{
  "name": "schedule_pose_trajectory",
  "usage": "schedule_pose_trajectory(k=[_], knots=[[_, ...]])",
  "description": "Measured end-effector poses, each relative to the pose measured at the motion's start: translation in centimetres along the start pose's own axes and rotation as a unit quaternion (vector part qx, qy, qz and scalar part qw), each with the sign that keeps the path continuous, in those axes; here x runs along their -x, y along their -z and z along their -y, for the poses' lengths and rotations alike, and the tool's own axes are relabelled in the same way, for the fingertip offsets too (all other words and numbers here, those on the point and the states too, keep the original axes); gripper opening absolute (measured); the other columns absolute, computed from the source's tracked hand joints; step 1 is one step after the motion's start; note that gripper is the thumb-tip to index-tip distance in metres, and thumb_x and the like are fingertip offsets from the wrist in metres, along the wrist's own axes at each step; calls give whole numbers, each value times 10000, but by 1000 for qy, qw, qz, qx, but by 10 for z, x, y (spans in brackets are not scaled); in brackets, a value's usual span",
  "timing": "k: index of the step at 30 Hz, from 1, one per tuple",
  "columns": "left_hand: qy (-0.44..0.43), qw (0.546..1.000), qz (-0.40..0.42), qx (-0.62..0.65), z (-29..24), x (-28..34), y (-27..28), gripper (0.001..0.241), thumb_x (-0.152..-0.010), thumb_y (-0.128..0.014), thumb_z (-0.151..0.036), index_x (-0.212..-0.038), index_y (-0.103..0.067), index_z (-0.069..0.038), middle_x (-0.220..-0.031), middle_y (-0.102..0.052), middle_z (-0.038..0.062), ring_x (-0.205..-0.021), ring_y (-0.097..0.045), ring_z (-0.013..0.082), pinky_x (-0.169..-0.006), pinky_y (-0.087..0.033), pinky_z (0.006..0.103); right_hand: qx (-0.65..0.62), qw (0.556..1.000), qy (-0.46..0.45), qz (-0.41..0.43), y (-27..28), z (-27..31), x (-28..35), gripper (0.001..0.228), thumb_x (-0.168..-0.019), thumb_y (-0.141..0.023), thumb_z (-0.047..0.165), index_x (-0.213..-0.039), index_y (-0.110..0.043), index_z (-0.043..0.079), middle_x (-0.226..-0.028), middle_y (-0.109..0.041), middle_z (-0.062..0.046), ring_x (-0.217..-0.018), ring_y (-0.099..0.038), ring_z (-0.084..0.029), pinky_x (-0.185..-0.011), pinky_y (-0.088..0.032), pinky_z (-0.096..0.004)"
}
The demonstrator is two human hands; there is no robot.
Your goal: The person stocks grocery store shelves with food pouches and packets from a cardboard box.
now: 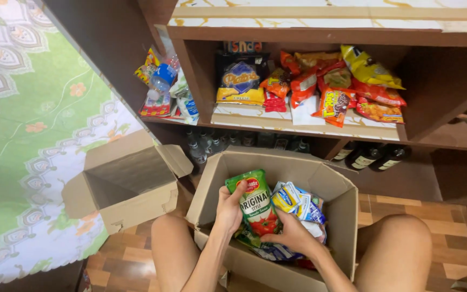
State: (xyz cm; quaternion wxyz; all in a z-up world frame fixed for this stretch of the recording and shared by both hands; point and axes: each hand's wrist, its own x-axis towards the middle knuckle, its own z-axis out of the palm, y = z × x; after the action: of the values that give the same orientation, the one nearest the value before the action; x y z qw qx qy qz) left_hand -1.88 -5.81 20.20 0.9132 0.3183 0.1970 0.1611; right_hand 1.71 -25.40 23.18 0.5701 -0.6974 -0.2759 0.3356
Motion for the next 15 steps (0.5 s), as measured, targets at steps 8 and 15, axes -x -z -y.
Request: schedule_pose_trajectory(k=[8,15], knots=[[7,997,62,-41,0,16,-17,45,-946,-680,-97,-941,-702,-58,-941,-749,55,-870,-697,138,-792,-580,329,34,999,13,-41,2,-22,9,686,-638,-953,120,-1231,-636,-15,-1148,-769,-102,-1034,-678,-146,-956,-536,-307],[-61,948,253,-185,-33,68,-73,163,-1016,-660,-107,-969,-732,32,-921,-685,-7,-869,-634,71,-776,-511,242,79,990,-70,-96,11,-22,17,450,-650,-945,140,-1008,-746,-44,-879,-818,-59,-791,-744,-125,-763,-599,-287]])
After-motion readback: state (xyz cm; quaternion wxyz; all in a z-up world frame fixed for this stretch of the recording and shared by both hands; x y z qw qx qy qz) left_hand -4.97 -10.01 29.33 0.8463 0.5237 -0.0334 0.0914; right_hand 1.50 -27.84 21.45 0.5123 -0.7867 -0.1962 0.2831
